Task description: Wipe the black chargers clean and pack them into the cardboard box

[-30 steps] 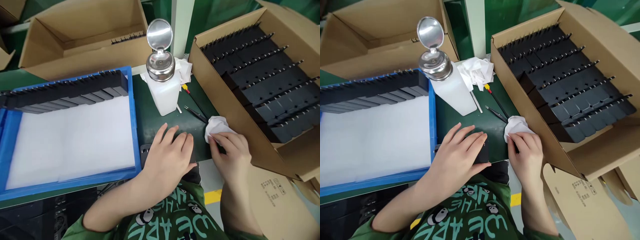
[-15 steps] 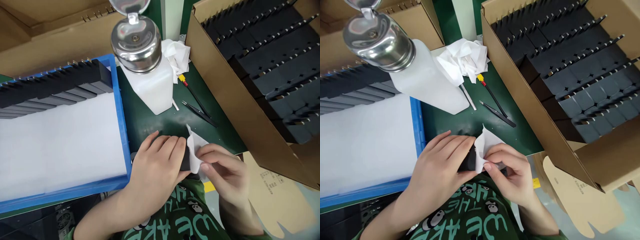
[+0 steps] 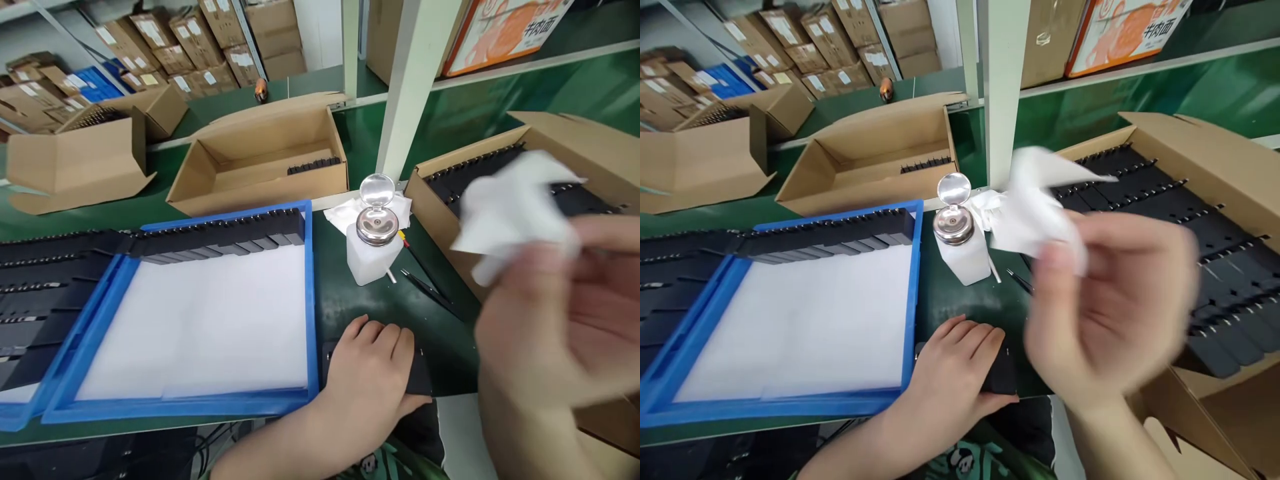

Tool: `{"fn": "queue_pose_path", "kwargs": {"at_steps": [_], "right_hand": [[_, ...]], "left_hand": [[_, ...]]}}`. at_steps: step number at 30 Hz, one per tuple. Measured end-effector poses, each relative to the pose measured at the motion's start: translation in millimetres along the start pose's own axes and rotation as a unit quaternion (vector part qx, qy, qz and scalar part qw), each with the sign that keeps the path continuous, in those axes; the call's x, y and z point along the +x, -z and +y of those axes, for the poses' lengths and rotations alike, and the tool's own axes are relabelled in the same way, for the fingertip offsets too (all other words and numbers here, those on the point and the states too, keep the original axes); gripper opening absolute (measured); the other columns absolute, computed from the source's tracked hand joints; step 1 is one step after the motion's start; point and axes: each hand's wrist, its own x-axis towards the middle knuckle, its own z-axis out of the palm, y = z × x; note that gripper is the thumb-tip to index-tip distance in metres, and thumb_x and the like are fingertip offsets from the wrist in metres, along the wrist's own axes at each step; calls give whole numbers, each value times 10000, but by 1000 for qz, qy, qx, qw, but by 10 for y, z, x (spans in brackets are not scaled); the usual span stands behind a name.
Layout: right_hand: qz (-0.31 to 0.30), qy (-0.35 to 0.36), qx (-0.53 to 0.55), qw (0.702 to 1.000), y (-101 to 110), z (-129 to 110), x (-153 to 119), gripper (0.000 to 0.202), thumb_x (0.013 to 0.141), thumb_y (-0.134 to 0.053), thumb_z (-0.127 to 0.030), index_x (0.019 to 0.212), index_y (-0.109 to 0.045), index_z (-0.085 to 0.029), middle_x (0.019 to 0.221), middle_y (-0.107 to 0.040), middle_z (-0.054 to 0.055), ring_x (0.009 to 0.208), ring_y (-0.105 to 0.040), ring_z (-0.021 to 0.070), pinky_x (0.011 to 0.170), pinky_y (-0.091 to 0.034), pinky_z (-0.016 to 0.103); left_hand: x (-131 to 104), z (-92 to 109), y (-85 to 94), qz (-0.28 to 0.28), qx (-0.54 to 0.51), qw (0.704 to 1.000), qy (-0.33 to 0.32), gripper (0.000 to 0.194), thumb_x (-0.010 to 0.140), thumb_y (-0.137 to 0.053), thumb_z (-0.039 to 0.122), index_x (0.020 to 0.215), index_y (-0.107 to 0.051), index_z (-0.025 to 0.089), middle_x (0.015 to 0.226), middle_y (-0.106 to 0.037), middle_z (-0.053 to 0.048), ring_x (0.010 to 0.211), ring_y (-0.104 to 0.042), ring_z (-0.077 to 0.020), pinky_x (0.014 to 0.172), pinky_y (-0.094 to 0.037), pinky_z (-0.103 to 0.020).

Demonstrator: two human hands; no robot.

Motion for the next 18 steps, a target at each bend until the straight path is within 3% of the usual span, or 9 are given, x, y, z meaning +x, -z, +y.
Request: {"fn": "queue_pose_path", "kwargs": {"at_steps": [2, 5, 11, 14, 16, 18], "right_hand": [[-10, 68, -18, 997, -163, 18, 115, 188, 929, -578, -219, 1112, -616, -241, 1112, -694, 84, 1113, -685, 296, 855, -575, 430], [-81, 118, -102, 984, -304, 60, 190, 98, 928, -541, -164, 972, -601, -228, 1040, -736, 83, 1106, -695, 283, 908, -565, 441], [-92, 156, -179, 967, -305, 14, 198, 78, 951, -509, -173, 929, -568, -220, 971, -718, 56, 959, -690, 222, 906, -522, 393], [-88, 78, -125, 985, -282, -17, 218, 60, 945, -550, -206, 984, -584, -236, 949, -695, 22, 808, -655, 171, 764, -523, 327], [-37, -26, 24, 999, -222, -11, 223, 55, 925, -604, -237, 978, -610, -252, 895, -665, -3, 735, -622, 151, 682, -518, 299], [29, -128, 201, 971, -91, 26, 188, 47, 877, -655, -237, 920, -647, -253, 832, -633, -13, 747, -621, 156, 727, -549, 310]], "left_hand": [[2, 9, -2, -3, 3, 1000, 10, 693, 529, -957, 525, 1007, -649, 128, 906, -724, -35, 829, -698, -252, 845, -588, -427], [6, 18, -13, 8, 4, 1000, 15, 690, 510, -957, 544, 975, -656, 131, 874, -715, -26, 817, -695, -249, 837, -594, -419], [17, 6, -31, 16, 19, 1000, 7, 696, 511, -952, 554, 980, -670, 124, 868, -713, -24, 791, -682, -231, 826, -591, -398], [19, -3, -29, 21, 24, 999, 5, 700, 517, -949, 559, 987, -677, 118, 863, -713, -22, 778, -681, -228, 795, -586, -383], [14, -4, -21, 22, 27, 999, -2, 688, 539, -942, 555, 996, -680, 113, 879, -718, -29, 780, -683, -230, 788, -581, -381], [5, -4, -10, 15, 28, 999, -11, 668, 578, -932, 540, 1023, -679, 110, 911, -728, -42, 798, -687, -235, 806, -576, -388]]}}
